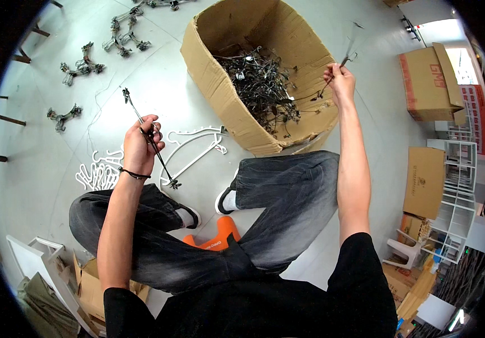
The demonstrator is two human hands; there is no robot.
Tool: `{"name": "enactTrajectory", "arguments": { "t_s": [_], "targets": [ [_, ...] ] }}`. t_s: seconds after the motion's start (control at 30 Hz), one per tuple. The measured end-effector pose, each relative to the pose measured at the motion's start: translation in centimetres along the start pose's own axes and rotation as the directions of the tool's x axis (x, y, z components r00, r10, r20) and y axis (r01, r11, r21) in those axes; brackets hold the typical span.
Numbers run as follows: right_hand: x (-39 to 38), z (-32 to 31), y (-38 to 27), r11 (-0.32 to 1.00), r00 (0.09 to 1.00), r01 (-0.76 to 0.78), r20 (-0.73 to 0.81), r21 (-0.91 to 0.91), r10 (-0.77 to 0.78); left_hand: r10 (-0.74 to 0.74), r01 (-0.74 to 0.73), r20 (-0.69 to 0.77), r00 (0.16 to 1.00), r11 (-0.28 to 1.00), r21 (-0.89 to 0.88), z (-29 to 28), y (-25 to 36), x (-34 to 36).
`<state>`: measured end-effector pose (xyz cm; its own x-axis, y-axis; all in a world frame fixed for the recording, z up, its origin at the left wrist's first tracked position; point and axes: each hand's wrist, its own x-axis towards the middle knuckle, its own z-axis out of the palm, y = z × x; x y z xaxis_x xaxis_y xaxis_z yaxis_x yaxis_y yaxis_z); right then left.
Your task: The person sorts metal hardware components from a cardboard box, picking up tangled bundles of metal rods and hooks. They separate the items by hand and place them into piles on the floor and on a nearby table.
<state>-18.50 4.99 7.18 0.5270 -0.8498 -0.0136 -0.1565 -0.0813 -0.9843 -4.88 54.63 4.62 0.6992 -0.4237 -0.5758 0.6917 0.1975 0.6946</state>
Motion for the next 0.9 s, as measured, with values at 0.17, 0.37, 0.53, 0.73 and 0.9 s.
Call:
{"name": "enactTrajectory", "arguments": {
  "t_s": [0.17, 0.37, 0.53, 0.73, 0.9],
  "targets": [
    [1.8, -1.9, 1.7, 0.919, 0.990, -0.139, 0.023, 0.368, 0.141, -0.003, 0.003, 0.014, 1.000, 1.000, 0.014, -0.1, -0.1, 0.0],
    [-0.3, -0.9, 4.8, 0.759, 0.750, -0.640, 0.313, 0.119, 0.583, -0.012, 0.012, 0.027, 1.000, 1.000, 0.010, 0.4, 0.0, -0.1],
    [-2.1, -1.2, 5.2, 0.626, 0.573, -0.778, 0.467, 0.051, 0.674, -0.006, 0.006, 0.041, 0.999, 1.000, -0.012, -0.1, -0.2, 0.2],
    [-2.5, 1.0, 4.8, 0.616, 0.884, -0.466, 0.366, 0.635, 0.292, -0.011, 0.010, 0.040, 0.999, 1.000, 0.013, 0.1, -0.2, 0.3],
    [-2.8, 2.0, 6.5, 0.531, 0.901, -0.401, 0.216, 0.746, 0.376, -0.016, 0.016, 0.008, 1.000, 1.000, 0.003, 1.0, -0.2, 0.4]
  ]
}}
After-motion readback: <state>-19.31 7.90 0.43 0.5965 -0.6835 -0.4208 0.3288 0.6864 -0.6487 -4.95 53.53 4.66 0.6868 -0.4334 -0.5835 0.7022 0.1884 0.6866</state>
